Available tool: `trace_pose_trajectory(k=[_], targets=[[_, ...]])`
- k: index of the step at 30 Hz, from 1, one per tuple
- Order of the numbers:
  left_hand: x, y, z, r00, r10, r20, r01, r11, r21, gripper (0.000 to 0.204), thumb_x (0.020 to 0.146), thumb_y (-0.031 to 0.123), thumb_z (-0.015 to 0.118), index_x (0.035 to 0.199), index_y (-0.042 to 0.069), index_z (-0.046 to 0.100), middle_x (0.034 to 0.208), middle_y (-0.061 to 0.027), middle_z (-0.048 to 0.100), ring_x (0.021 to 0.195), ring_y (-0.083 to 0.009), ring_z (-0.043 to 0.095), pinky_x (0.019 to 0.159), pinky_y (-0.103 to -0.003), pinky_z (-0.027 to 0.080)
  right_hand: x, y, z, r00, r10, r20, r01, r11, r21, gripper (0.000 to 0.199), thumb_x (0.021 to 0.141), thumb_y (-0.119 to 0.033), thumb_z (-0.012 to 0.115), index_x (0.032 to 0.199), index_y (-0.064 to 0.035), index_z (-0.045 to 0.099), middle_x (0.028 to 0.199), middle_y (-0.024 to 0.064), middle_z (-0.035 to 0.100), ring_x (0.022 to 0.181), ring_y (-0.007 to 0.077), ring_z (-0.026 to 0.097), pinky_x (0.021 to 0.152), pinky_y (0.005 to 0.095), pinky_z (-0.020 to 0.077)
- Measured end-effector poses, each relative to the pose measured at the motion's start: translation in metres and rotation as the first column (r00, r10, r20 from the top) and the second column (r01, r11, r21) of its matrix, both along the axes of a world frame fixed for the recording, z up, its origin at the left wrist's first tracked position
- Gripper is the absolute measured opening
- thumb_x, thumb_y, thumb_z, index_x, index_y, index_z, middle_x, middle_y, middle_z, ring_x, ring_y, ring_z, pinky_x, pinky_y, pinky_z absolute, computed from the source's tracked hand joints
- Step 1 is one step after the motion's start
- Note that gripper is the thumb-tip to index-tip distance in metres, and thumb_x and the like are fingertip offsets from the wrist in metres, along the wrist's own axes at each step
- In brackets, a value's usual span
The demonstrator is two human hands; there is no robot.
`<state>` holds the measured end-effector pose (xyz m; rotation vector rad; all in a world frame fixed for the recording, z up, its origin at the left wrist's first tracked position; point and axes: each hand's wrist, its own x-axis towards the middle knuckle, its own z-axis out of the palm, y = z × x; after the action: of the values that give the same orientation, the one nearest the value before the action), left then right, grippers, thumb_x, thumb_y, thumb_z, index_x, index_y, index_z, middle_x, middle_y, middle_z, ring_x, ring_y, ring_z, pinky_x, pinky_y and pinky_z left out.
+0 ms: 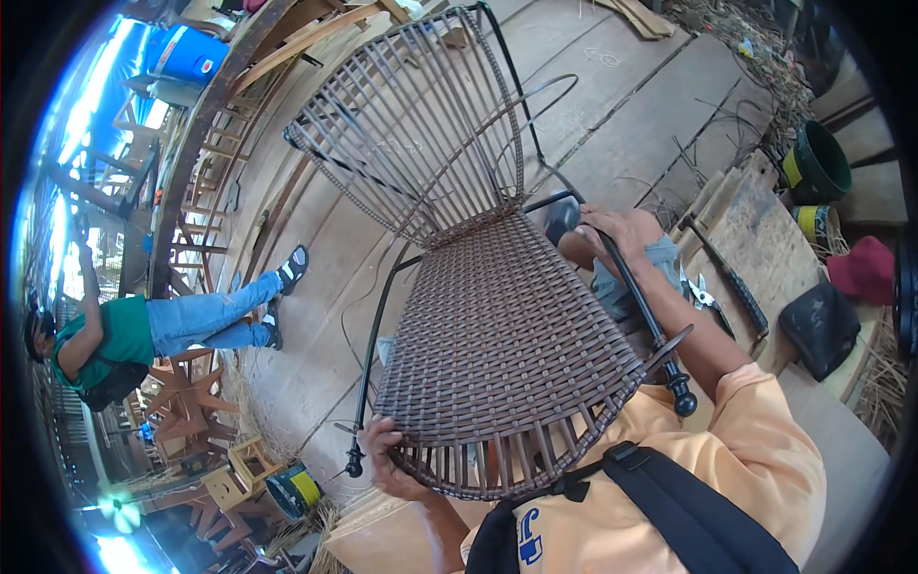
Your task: Weaving synthetic rattan or similar material onto a metal chair frame in a workshop.
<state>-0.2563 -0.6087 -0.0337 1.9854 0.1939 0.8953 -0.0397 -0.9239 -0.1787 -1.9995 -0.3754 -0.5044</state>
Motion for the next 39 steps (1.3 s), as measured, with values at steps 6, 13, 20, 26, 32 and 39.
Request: trace_pose_trajectory(k=[6,13,20,26,32,39], targets=[[0.032,-0.011,0.026,0.999,0.026,0.034,-0.020,0.983,-0.183,0.070,0.088,0.058,0.011,0.072,0.001,0.049,0.085,-0.0138,0.056,0.092,-0.0245,0.050,0.102,-0.043,0.022,0.038,-0.038,0.040,0.962,0.133,-0.237,-0.257,0.733,-0.630,0.039,0.073,-0.006,0.058,0.112,-0.0106,0.055,0.120,0.0146,0.051,0.109,0.0349,0.048,0.090,0.0393,0.0406],[0.034,-0.008,0.039,1.000,-0.006,0.024,0.012,0.968,-0.250,0.073,0.089,0.061,0.012,0.075,0.000,0.049,0.090,-0.0166,0.056,0.094,-0.0261,0.049,0.095,-0.043,0.031,0.132,-0.063,0.048,0.882,0.241,-0.405,-0.410,0.817,-0.406,0.033,0.081,-0.008,0.046,0.112,-0.0011,0.055,0.093,0.0186,0.063,0.086,0.0328,0.061,0.079,0.0378,0.0476],[0.042,-0.023,0.049,0.999,0.040,-0.015,-0.042,0.969,-0.242,0.070,0.092,0.055,0.016,0.082,-0.003,0.053,0.097,-0.0174,0.057,0.104,-0.0282,0.049,0.102,-0.046,0.027,0.218,0.036,-0.043,0.383,0.268,-0.884,-0.326,0.935,0.142,0.026,0.085,-0.020,0.050,0.100,-0.0004,0.056,0.082,0.0160,0.061,0.073,0.0285,0.061,0.068,0.0367,0.0489],[0.039,-0.023,0.059,0.985,0.092,-0.145,-0.103,0.992,-0.070,0.070,0.092,0.056,0.016,0.082,-0.002,0.052,0.099,-0.0183,0.056,0.104,-0.0282,0.049,0.100,-0.044,0.029,0.257,0.070,-0.079,0.921,0.389,-0.032,-0.339,0.757,-0.558,0.048,0.079,-0.007,0.053,0.125,-0.0138,0.043,0.130,0.0182,0.041,0.110,0.0376,0.048,0.088,0.0431,0.0444],[0.067,-0.017,0.104,0.707,0.085,-0.702,0.212,0.922,0.325,0.066,0.092,0.054,0.020,0.089,-0.002,0.054,0.094,-0.0156,0.058,0.090,-0.0271,0.055,0.085,-0.035,0.039,0.242,0.038,-0.081,0.776,0.337,-0.533,-0.609,0.621,-0.494,0.022,0.084,-0.025,0.052,0.101,-0.0126,0.060,0.102,0.0111,0.062,0.093,0.0297,0.060,0.079,0.0410,0.0475],[0.220,-0.075,0.083,0.584,-0.200,-0.786,0.715,0.585,0.383,0.017,0.084,0.016,0.053,0.089,0.000,0.057,0.089,-0.0163,0.059,0.086,-0.0325,0.057,0.076,-0.037,0.045,0.147,-0.058,-0.006,0.797,0.215,-0.565,-0.566,0.591,-0.574,0.021,0.087,-0.026,0.048,0.093,-0.0084,0.060,0.085,0.0193,0.062,0.085,0.0370,0.059,0.071,0.0444,0.0466]])
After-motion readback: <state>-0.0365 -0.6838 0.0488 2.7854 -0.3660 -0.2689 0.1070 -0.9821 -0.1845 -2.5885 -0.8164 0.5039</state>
